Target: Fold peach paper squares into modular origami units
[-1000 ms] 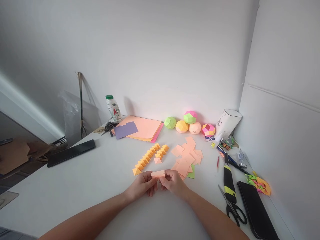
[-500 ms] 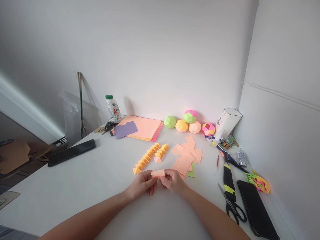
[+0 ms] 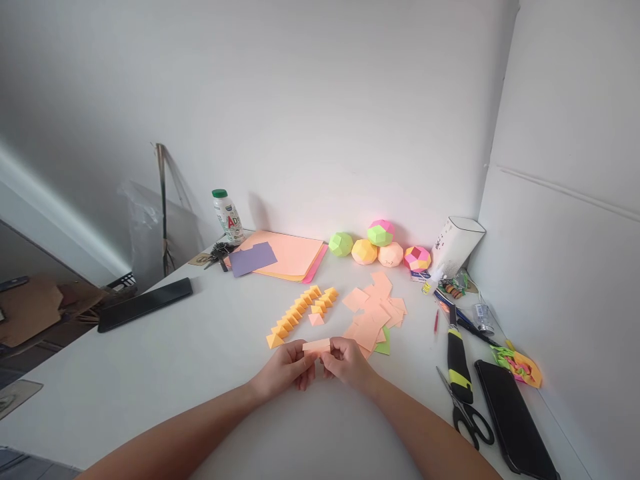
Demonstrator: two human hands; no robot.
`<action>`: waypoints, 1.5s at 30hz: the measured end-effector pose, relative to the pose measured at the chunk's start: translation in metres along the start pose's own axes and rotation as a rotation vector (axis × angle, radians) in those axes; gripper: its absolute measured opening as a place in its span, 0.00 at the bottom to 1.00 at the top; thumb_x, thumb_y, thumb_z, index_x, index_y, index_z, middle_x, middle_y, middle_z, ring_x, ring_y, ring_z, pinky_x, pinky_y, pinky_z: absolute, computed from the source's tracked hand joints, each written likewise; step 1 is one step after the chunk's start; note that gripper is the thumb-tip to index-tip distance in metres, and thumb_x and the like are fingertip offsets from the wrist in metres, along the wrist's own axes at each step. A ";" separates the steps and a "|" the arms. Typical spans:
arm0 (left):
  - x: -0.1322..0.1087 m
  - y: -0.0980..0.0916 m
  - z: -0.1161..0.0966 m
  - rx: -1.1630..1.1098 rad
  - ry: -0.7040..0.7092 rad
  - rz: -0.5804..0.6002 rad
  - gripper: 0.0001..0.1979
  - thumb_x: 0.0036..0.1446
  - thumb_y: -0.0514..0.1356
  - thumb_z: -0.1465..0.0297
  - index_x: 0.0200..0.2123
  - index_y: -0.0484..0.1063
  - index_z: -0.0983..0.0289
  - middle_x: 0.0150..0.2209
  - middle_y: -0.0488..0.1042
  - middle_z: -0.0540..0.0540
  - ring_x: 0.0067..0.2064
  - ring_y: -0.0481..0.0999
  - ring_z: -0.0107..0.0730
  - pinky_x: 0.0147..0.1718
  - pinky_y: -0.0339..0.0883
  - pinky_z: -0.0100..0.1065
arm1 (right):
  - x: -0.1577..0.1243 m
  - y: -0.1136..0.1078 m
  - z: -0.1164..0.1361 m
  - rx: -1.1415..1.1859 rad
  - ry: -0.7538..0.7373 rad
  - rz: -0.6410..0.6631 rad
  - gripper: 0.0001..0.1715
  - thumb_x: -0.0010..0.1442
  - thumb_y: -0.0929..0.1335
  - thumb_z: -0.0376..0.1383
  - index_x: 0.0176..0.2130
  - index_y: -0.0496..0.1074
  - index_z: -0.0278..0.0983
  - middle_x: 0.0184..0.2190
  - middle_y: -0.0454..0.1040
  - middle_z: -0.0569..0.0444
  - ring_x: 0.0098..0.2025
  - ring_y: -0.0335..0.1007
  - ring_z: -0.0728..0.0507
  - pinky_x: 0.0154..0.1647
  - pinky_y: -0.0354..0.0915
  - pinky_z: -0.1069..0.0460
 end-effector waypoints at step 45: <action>-0.001 -0.004 -0.001 -0.004 -0.012 -0.022 0.15 0.54 0.56 0.58 0.25 0.58 0.62 0.20 0.72 0.49 0.17 0.68 0.24 0.18 0.61 0.28 | 0.002 -0.002 0.002 0.120 0.005 -0.006 0.07 0.53 0.64 0.34 0.25 0.62 0.36 0.18 0.67 0.59 0.21 0.65 0.49 0.23 0.62 0.54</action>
Point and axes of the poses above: each hand's wrist, its own x-axis towards the middle knuckle, its own y-axis out of the palm, z = x × y, the point moved 10 cm from there along x, towards the middle knuckle
